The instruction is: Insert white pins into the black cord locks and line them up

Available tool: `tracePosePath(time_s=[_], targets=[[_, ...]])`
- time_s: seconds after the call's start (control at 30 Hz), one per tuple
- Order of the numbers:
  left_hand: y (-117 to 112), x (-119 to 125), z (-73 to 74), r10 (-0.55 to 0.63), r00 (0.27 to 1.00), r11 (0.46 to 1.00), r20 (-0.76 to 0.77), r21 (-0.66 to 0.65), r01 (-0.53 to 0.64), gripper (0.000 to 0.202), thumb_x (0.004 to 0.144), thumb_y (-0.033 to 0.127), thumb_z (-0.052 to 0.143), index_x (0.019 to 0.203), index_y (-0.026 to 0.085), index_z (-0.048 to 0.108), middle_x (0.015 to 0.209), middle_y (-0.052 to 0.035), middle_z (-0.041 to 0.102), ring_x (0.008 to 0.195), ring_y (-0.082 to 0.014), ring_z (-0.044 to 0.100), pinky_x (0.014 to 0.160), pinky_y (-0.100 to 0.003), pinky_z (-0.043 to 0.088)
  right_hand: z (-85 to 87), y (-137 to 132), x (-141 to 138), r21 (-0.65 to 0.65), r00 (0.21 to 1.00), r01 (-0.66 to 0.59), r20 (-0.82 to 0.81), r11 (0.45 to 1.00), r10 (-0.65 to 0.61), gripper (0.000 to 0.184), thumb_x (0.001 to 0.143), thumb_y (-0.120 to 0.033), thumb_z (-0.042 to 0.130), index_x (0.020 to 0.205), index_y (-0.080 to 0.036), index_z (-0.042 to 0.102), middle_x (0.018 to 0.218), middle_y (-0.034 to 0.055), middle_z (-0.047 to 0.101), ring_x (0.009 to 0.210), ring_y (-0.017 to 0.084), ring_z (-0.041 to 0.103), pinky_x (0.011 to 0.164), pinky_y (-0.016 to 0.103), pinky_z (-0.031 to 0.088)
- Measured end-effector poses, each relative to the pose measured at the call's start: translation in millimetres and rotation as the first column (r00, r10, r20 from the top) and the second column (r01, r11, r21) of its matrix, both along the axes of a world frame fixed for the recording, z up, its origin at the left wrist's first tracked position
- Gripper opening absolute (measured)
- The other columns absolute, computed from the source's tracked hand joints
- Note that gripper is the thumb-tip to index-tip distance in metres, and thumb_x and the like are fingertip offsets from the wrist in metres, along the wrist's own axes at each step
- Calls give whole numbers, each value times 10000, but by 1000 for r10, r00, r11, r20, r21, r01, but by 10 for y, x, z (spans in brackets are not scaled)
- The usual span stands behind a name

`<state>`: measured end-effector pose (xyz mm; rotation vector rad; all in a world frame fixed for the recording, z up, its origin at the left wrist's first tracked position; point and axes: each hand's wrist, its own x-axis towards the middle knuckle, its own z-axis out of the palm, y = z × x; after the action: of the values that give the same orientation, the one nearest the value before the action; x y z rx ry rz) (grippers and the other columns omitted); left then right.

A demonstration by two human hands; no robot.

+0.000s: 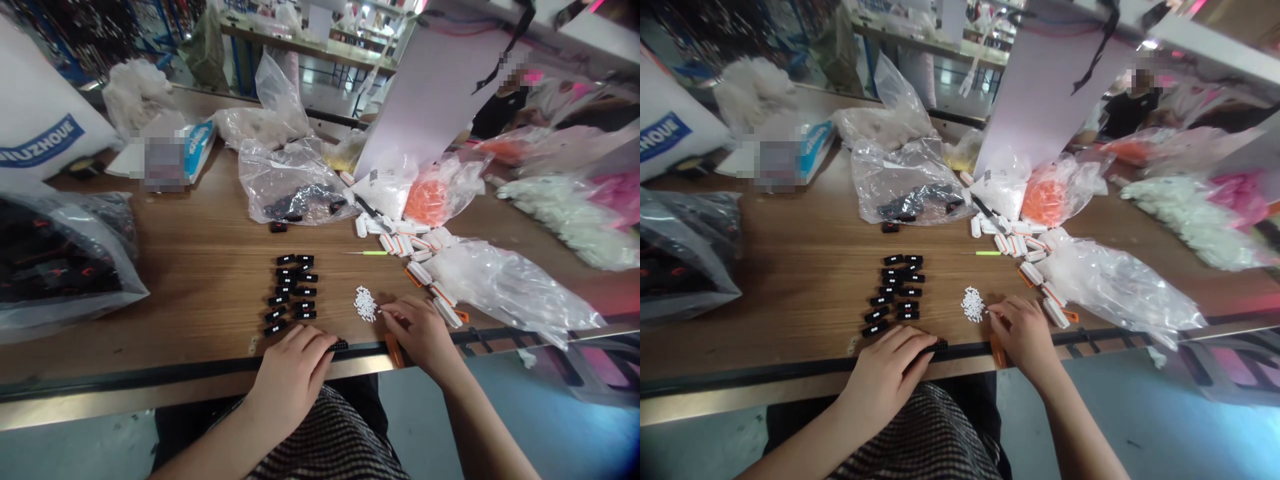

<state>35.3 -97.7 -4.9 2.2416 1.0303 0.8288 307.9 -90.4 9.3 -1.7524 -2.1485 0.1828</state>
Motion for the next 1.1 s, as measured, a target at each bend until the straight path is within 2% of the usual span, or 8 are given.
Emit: tracePosePath(time_s=[0.13, 0.27, 0.43, 0.53, 0.63, 0.77, 1.1], targets=[[3, -9, -16, -4, 1000, 1000, 9, -10, 4, 193, 959, 153, 525, 1117, 205, 622, 987, -55, 665, 908, -220, 627, 782, -407, 579, 44, 7, 74, -38, 999, 7, -47, 999, -8, 160, 901, -246, 576, 912, -225, 734, 880, 39, 718, 769, 186, 658, 720, 346, 470], [-7, -10, -30, 0, 1000, 1000, 7, -11, 0, 196, 951, 148, 533, 1114, 207, 625, 989, -54, 664, 906, -221, 630, 773, -405, 580, 27, -2, 47, -63, 994, 40, -100, 997, -46, 185, 922, -310, 571, 867, -229, 729, 830, 30, 713, 728, 180, 652, 688, 342, 471], [-5, -11, -28, -2, 1000, 1000, 8, -16, 2, 194, 955, 147, 526, 1112, 203, 624, 984, -53, 664, 901, -218, 631, 777, -403, 580, -15, -29, -24, 12, 998, -11, -59, 1000, 12, 129, 893, -272, 626, 865, -239, 748, 849, 34, 721, 788, 193, 664, 758, 379, 427], [-2, -13, -21, -4, 1000, 1000, 6, -23, 4, 196, 955, 151, 531, 1119, 205, 623, 984, -51, 662, 906, -220, 628, 774, -405, 579, 7, -53, -22, -4, 997, -38, -73, 999, 38, 129, 891, -274, 629, 868, -248, 754, 890, 37, 727, 819, 196, 669, 774, 385, 436], [-1, -9, -12, -3, 1000, 1000, 8, -18, 4, 184, 955, 151, 532, 1110, 199, 619, 979, -50, 664, 900, -225, 627, 765, -414, 578, 25, -55, 11, -79, 987, -2, -159, 997, -11, 152, 909, -312, 612, 896, -249, 749, 907, 35, 727, 827, 194, 672, 784, 381, 476], [-4, -6, -12, -10, 1000, 1000, 19, -14, 10, 180, 958, 149, 530, 1108, 198, 616, 978, -49, 664, 895, -222, 626, 763, -409, 573, 9, -29, 48, -155, 983, 29, -173, 988, -56, 169, 916, -322, 600, 893, -241, 747, 867, 32, 727, 791, 194, 672, 764, 376, 495], [7, -8, -19, -3, 1000, 1000, 28, -19, 4, 176, 943, 144, 550, 1092, 199, 625, 968, -43, 668, 887, -220, 629, 775, -411, 572, 40, -41, -27, -127, 987, 63, -140, 990, -81, 226, 907, -349, 585, 771, -228, 720, 772, 34, 714, 719, 196, 655, 724, 363, 472]])
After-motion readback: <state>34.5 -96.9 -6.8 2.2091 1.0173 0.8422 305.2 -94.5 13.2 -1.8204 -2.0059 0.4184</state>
